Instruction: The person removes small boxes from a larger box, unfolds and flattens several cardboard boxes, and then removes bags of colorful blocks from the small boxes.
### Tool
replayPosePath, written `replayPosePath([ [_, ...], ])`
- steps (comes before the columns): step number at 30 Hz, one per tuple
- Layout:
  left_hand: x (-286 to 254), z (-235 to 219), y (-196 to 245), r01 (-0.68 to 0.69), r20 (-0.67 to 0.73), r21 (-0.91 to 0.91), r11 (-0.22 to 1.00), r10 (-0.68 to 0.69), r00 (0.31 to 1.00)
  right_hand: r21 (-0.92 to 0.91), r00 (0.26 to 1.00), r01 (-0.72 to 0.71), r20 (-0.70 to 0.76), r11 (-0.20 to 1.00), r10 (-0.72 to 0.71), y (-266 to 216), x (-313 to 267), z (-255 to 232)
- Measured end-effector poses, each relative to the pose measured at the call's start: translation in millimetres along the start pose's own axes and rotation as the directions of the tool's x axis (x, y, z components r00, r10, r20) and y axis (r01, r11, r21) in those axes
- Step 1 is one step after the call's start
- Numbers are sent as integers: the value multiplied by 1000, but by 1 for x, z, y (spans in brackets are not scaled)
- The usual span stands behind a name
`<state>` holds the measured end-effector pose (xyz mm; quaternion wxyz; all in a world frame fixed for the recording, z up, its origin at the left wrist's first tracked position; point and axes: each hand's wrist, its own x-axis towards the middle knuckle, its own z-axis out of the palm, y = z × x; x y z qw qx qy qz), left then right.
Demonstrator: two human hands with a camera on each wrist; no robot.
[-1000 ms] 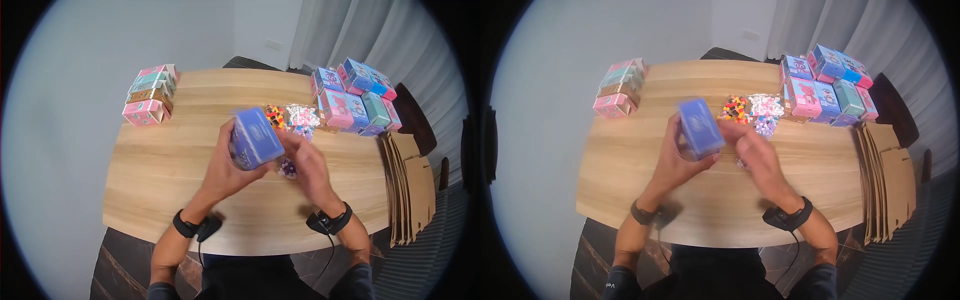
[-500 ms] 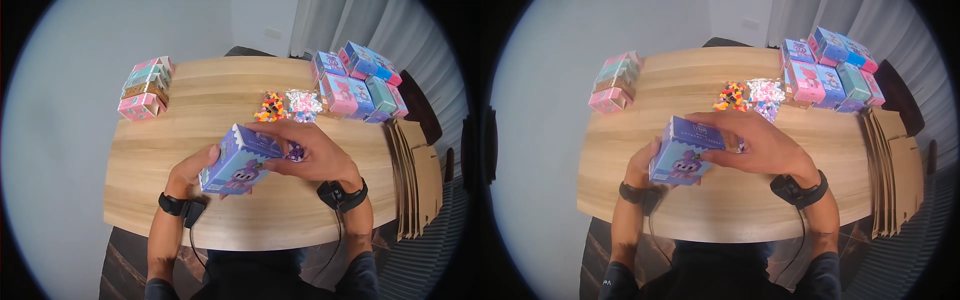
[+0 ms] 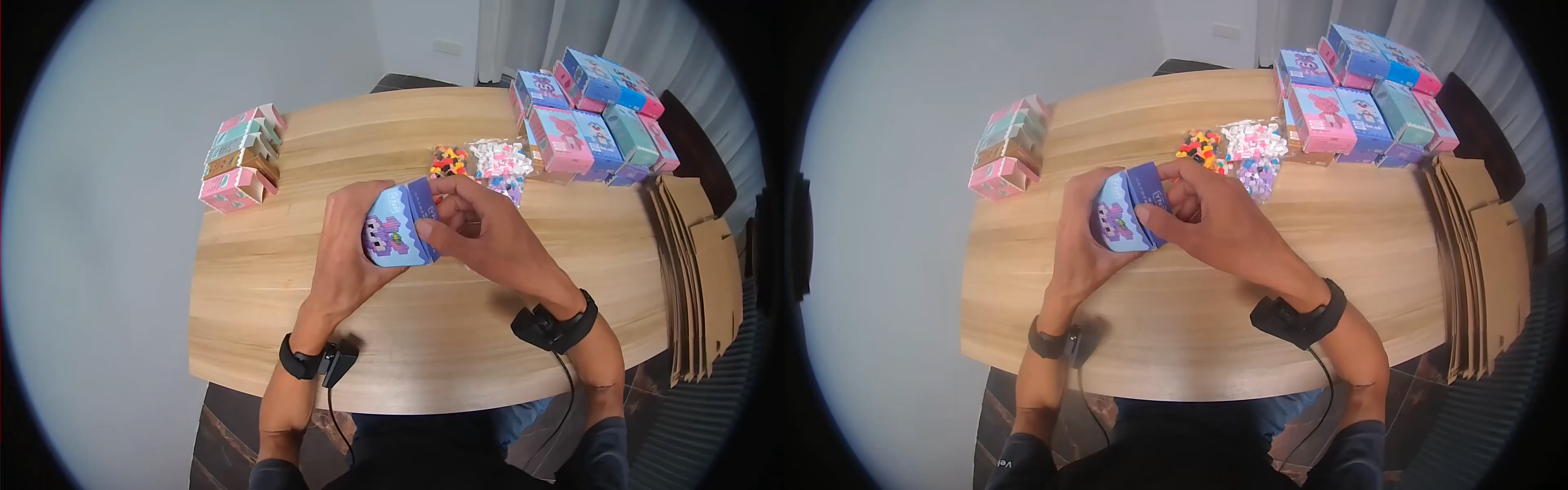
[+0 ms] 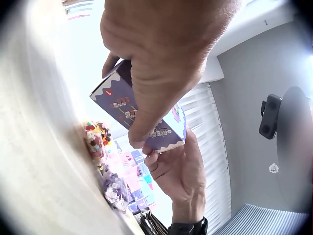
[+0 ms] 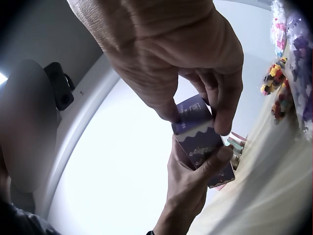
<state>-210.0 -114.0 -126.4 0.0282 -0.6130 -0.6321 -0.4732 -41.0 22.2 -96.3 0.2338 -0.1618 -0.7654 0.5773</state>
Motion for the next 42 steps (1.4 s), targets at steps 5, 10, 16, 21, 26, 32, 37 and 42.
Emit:
replayPosePath([
  [5,0,-1,-1,-35,54,12,999,34,998,-130,998,31,-47,991,-38,-7,-7,3],
  [10,1,-4,1,74,23,-117,990,-72,997,-487,929,262,-107,833,-354,-3,-1,0],
  [16,3,-5,6,-152,-28,183,971,159,987,-615,922,262,-70,744,-382,3,-3,1],
  [21,1,-7,20,-245,-2,383,891,266,964,-109,999,-32,-43,993,27,4,-4,-1],
  [26,-1,-4,20,-190,-67,292,937,218,974,-116,996,86,39,990,-82,-9,-3,-11],
  [32,-2,2,16,-230,-26,364,903,256,966,-338,987,112,-68,934,-143,14,0,-2],
  [37,2,-8,0,-124,-145,405,906,198,969,-124,888,215,-389,969,-247,16,12,-40],
  [42,-5,-39,-10,-31,-128,510,860,112,986,-352,952,-58,-302,934,-54,0,7,-87],
])
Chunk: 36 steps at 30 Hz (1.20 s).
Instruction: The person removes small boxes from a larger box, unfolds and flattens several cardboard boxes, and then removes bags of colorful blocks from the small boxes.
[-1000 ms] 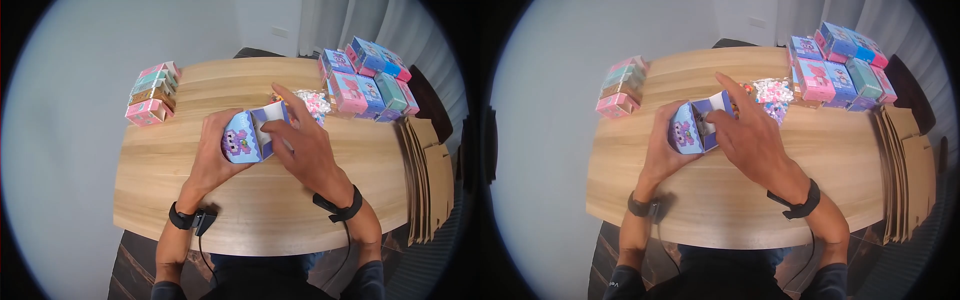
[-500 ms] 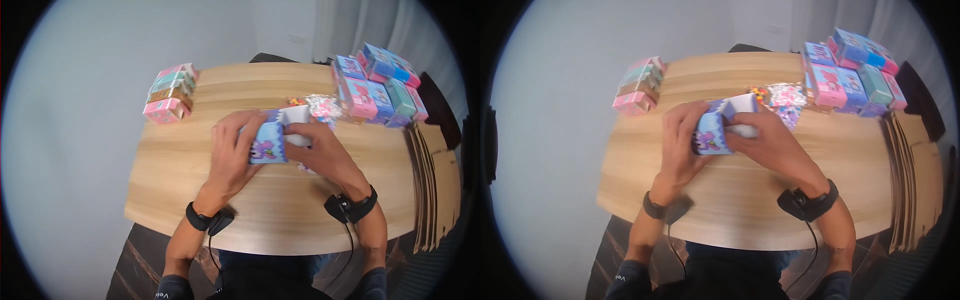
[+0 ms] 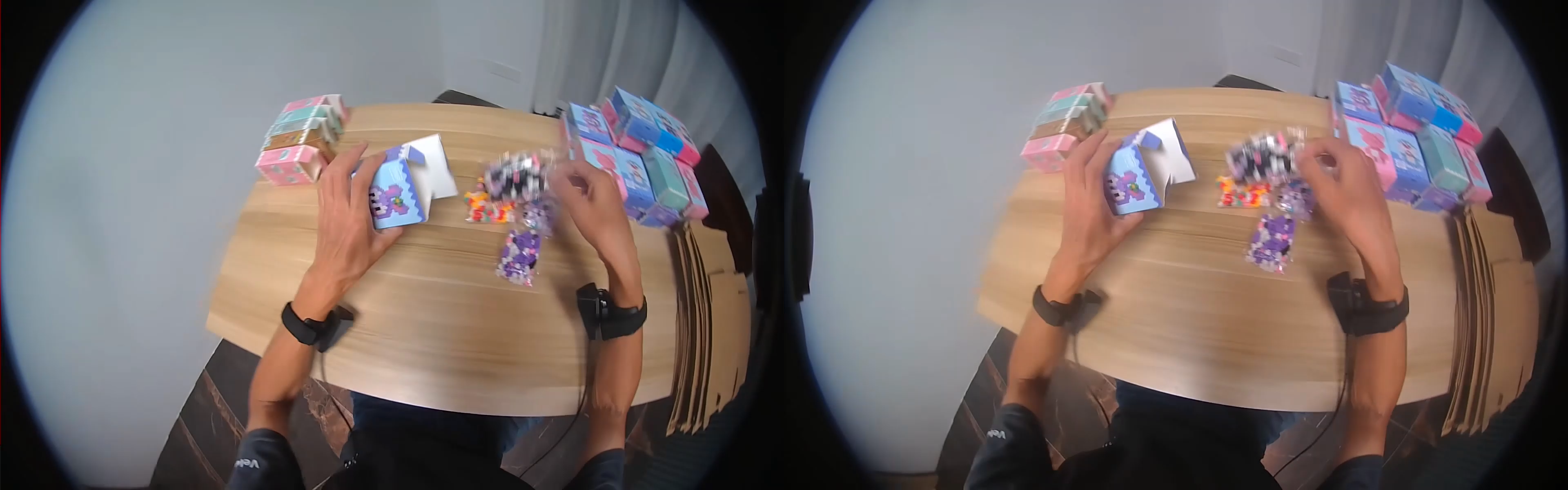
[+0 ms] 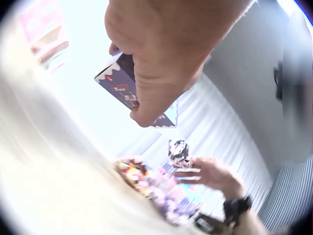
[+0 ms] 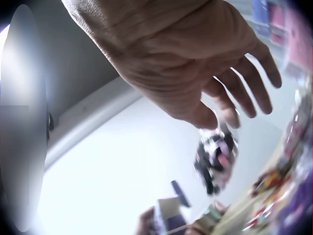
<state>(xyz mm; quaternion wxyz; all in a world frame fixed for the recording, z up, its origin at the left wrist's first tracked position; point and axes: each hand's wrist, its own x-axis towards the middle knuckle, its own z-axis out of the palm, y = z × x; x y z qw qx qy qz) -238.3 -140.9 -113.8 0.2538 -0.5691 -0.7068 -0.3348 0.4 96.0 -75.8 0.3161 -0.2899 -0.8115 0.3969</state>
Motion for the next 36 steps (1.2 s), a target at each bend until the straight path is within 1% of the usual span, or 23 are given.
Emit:
replayPosePath([
  [1,-7,-10,-16,6,-8,23,1000,-6,1000,-435,996,48,-49,899,-77,-2,-2,-2],
  [2,-17,-23,-39,-89,81,251,964,70,994,-423,995,60,-46,904,-87,-3,-2,-1],
  [3,-26,-35,-64,-199,188,449,871,125,974,-561,940,190,-134,806,-315,-2,-3,0],
  [4,-38,-45,-91,-207,194,451,868,131,972,-697,829,268,-184,665,-527,-1,-5,-1],
  [5,-50,-55,-120,-232,223,466,854,141,965,-696,831,261,-191,669,-523,-6,-7,-2],
  [7,-57,-71,-140,-261,253,479,838,152,955,-399,881,367,-141,840,-452,-27,-13,-4],
  [9,-57,-87,-142,-131,297,324,937,31,955,-384,878,368,-154,847,-452,-46,-22,-3],
  [11,-57,-97,-138,-194,358,390,900,46,933,-373,873,378,-161,848,-460,-55,-29,-7],
  [13,-64,-103,-136,-153,613,324,934,-85,785,-327,882,366,-176,871,-437,-58,-32,-12],
  [15,-62,-104,-138,-158,616,353,922,-102,781,-328,882,370,-168,869,-439,-58,-30,-13],
  [17,-49,-102,-144,13,547,385,923,-240,802,-331,888,364,-160,870,-432,-58,-31,-10],
  [19,-39,-98,-164,-14,585,389,921,-235,777,-240,917,323,-161,916,-365,-59,-31,-6],
  [21,-26,-95,-183,-43,621,392,919,-230,750,-267,912,338,-144,903,-384,-56,-30,-6],
  [23,-12,-96,-195,225,765,28,974,-166,622,-290,905,354,-134,889,-404,-54,-28,-8],
  [24,-4,-98,-191,409,807,62,910,-287,517,-282,909,349,-129,894,-396,-54,-28,-9],
  [25,3,-102,-184,407,805,63,911,-287,518,-274,914,343,-123,898,-387,-54,-27,-9],
  [27,14,-108,-173,421,823,159,893,-356,443,-233,933,306,-119,923,-339,-54,-30,-7],
  [28,9,-106,-175,422,821,157,893,-355,447,-193,951,264,-110,945,-288,-54,-30,-6],
  [30,-9,-102,-181,42,741,137,990,-131,659,-210,945,284,-104,935,-311,-55,-29,-6],
  [31,-10,-104,-182,39,742,135,990,-126,659,-228,937,304,-101,925,-333,-55,-29,-7],
  [33,-11,-108,-182,414,750,86,906,-332,572,-224,939,297,-107,928,-326,-55,-30,-8],
  [34,-11,-107,-182,413,750,85,907,-331,573,-218,940,294,-109,931,-322,-56,-29,-8],
  [36,-15,-107,-181,49,630,258,965,-206,748,-212,938,307,-95,928,-332,-56,-29,-7],
])
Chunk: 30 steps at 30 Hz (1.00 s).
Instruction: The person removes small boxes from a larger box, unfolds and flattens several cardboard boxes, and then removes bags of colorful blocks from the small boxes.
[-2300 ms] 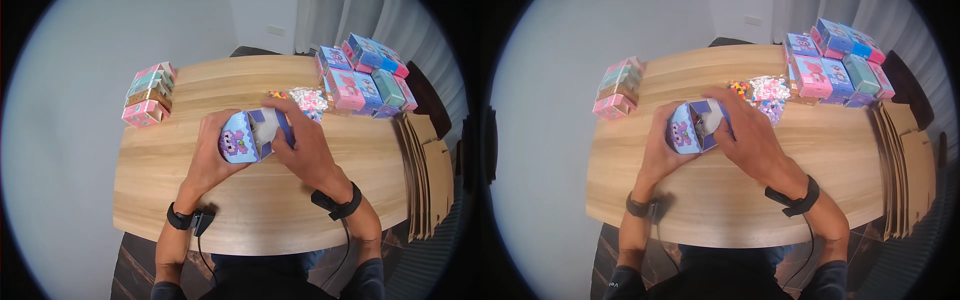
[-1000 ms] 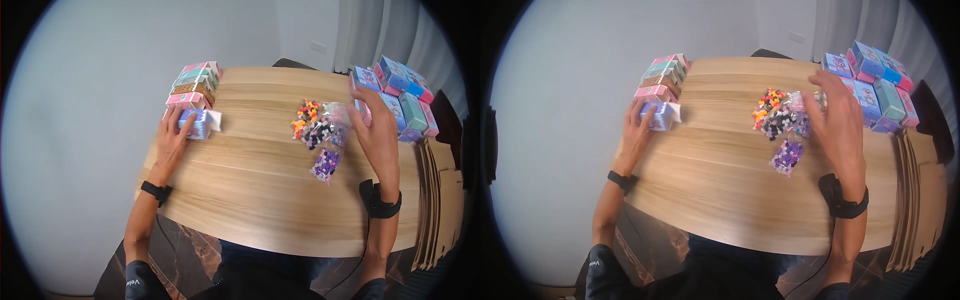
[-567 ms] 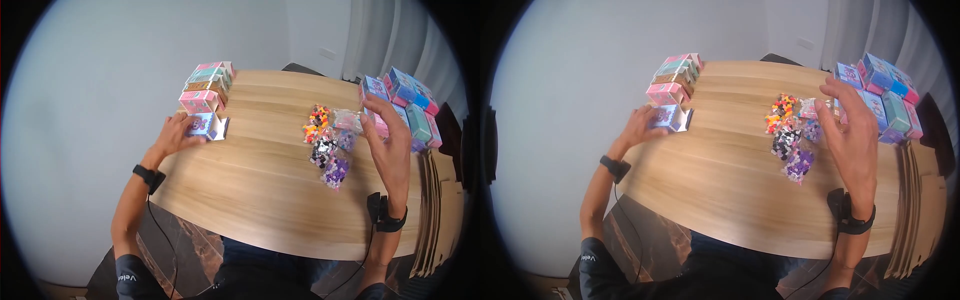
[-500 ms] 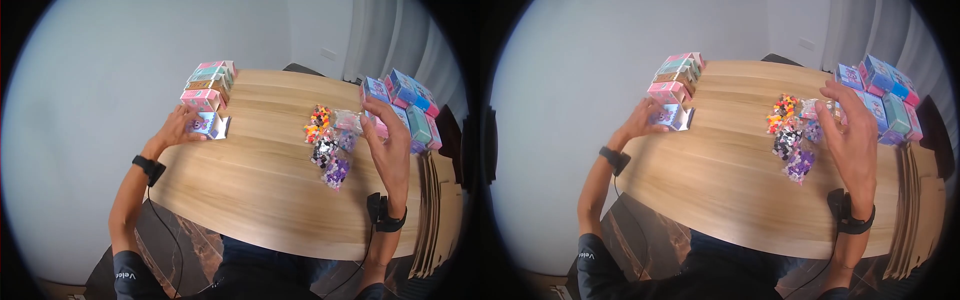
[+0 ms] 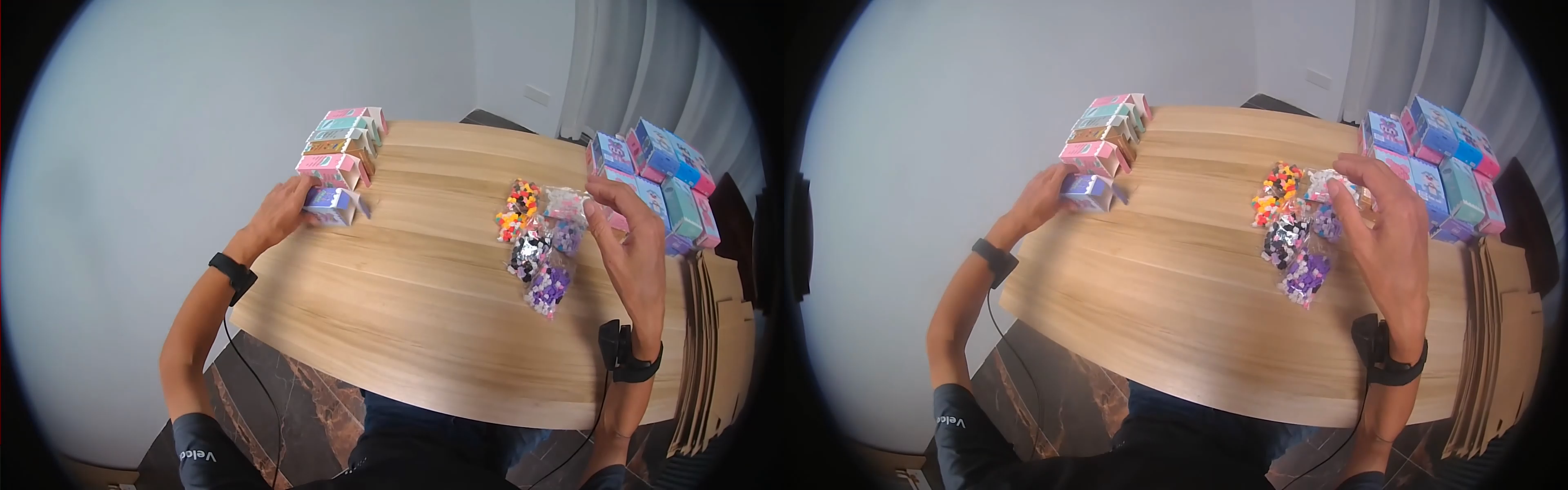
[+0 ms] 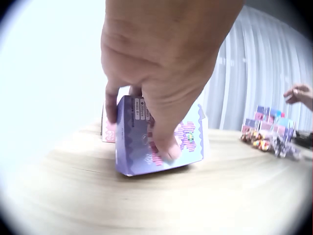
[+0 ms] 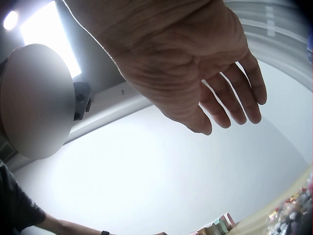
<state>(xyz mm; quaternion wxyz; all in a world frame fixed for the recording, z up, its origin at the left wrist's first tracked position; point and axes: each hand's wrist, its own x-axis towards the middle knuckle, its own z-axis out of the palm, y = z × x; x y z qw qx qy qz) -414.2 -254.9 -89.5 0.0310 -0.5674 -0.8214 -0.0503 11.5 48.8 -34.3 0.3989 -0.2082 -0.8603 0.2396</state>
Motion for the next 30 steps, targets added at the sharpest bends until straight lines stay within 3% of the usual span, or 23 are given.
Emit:
replayPosePath([
  [1,0,2,0,-62,-95,193,979,82,992,6,1000,12,10,1000,-12,-1,0,0],
  [2,3,4,-1,-65,-99,191,979,85,991,0,1000,14,8,1000,-14,-2,0,0],
  [4,8,11,-7,-52,-198,362,931,131,971,15,1000,27,9,1000,-27,-5,-2,1],
  [11,10,20,-8,77,-242,434,897,34,970,-49,999,47,27,998,-46,-8,-4,-1],
  [13,12,6,19,-31,-173,724,689,225,959,-14,998,58,29,998,-57,-5,-5,3],
  [14,17,5,24,-33,-175,722,691,228,958,-18,998,57,28,998,-56,-5,-5,5],
  [16,26,6,33,-280,119,837,470,343,932,22,999,30,44,999,-31,-7,-5,7],
  [20,33,17,27,-303,177,843,444,303,936,-54,986,167,31,985,-165,0,-8,7],
  [22,33,32,10,-289,35,797,531,437,899,-45,987,158,31,986,-157,-2,-9,6],
  [24,30,29,31,-324,34,747,581,453,891,-63,991,133,28,989,-131,-1,-15,3],
  [26,13,27,56,-369,-62,619,693,512,857,-107,990,135,57,985,-129,13,-15,5],
  [27,1,36,63,-185,-256,555,811,378,890,-134,991,127,47,983,-122,27,-14,0],
  [28,-6,41,66,2,-418,448,894,208,884,-283,998,57,-21,957,-65,43,-13,-9],
  [29,-2,46,51,-6,-418,445,896,214,883,-414,995,-20,-94,910,-21,60,-9,-16],
  [30,2,56,20,206,-686,89,974,-90,722,-472,986,-67,-164,879,-13,80,-5,-25],
])
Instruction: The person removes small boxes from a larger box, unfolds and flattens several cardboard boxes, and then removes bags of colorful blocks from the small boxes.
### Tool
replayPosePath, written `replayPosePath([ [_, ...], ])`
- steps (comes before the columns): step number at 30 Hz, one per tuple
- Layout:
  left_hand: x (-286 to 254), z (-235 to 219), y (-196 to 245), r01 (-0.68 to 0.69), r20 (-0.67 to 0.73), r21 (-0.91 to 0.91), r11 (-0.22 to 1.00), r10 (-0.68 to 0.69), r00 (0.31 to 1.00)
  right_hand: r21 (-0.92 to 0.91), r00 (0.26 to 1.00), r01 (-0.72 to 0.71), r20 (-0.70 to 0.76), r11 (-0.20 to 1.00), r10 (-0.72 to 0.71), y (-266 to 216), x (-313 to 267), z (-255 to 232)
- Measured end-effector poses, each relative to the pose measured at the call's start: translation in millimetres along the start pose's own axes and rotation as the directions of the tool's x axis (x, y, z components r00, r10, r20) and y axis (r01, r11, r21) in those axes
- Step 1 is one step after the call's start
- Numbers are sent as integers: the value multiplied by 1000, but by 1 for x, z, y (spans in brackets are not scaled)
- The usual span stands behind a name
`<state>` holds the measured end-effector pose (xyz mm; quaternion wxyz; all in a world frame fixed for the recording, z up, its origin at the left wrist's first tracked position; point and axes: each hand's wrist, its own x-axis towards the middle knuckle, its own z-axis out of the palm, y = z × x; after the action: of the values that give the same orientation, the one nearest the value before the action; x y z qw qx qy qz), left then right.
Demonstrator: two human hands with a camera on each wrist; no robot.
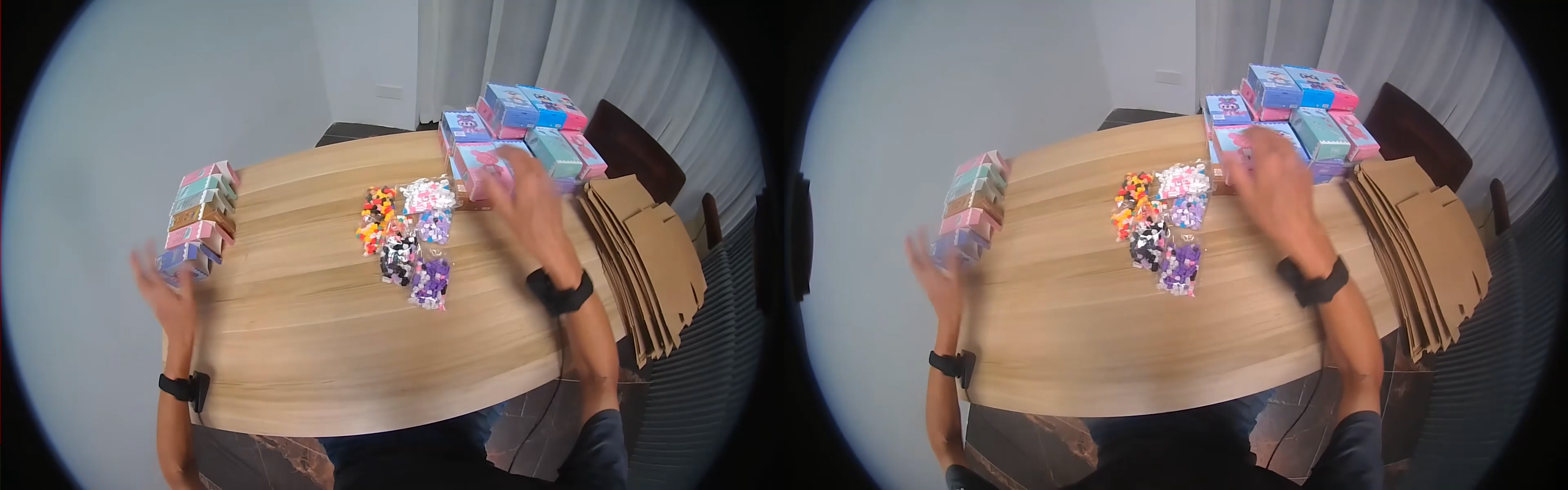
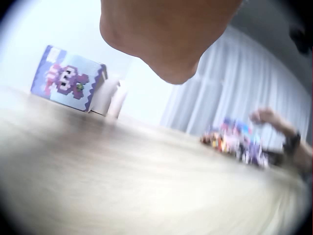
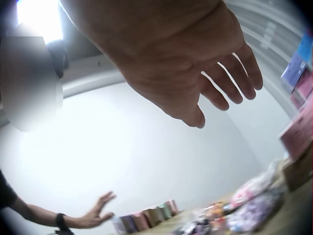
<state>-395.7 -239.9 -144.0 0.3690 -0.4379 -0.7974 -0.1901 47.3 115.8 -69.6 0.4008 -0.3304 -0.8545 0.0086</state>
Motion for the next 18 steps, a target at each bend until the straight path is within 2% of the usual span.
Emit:
replayPosePath([
  [1,-4,11,-25,357,-168,-207,911,-393,904,-65,998,-38,-56,997,34,23,3,3],
  [2,-9,16,-41,366,-166,-197,909,-399,902,-58,998,-31,-48,998,28,47,2,6],
  [3,-12,19,-56,622,5,-451,640,-695,719,-114,1000,-23,-2,993,23,70,1,10],
  [4,-14,21,-65,757,245,-607,242,-849,468,-170,999,-13,38,985,20,82,4,17],
  [5,-21,21,-69,755,238,-608,245,-851,468,-164,999,-11,35,986,17,86,7,26],
  [7,-33,21,-64,743,394,-582,330,-685,613,-218,991,48,-113,975,-74,92,16,34],
  [9,-42,20,-59,765,411,-536,356,-682,605,-287,982,56,-155,956,-104,97,47,40],
  [11,-52,25,-66,738,420,-564,369,-642,642,-343,971,59,-199,937,-134,104,77,50],
  [13,-67,26,-67,725,360,-558,403,-670,649,-495,990,-82,-137,865,16,114,102,64],
  [14,-76,24,-67,718,308,-550,428,-694,650,-460,986,-160,-114,873,121,116,109,71],
  [15,-83,14,-57,717,298,-551,427,-702,647,-454,987,-152,-117,878,110,126,111,77],
  [17,-92,-16,-16,700,415,-541,467,-576,705,-467,993,-102,0,878,116,146,113,88],
  [18,-89,-37,10,710,416,-535,458,-589,693,-485,995,-99,-50,869,86,128,106,79],
])
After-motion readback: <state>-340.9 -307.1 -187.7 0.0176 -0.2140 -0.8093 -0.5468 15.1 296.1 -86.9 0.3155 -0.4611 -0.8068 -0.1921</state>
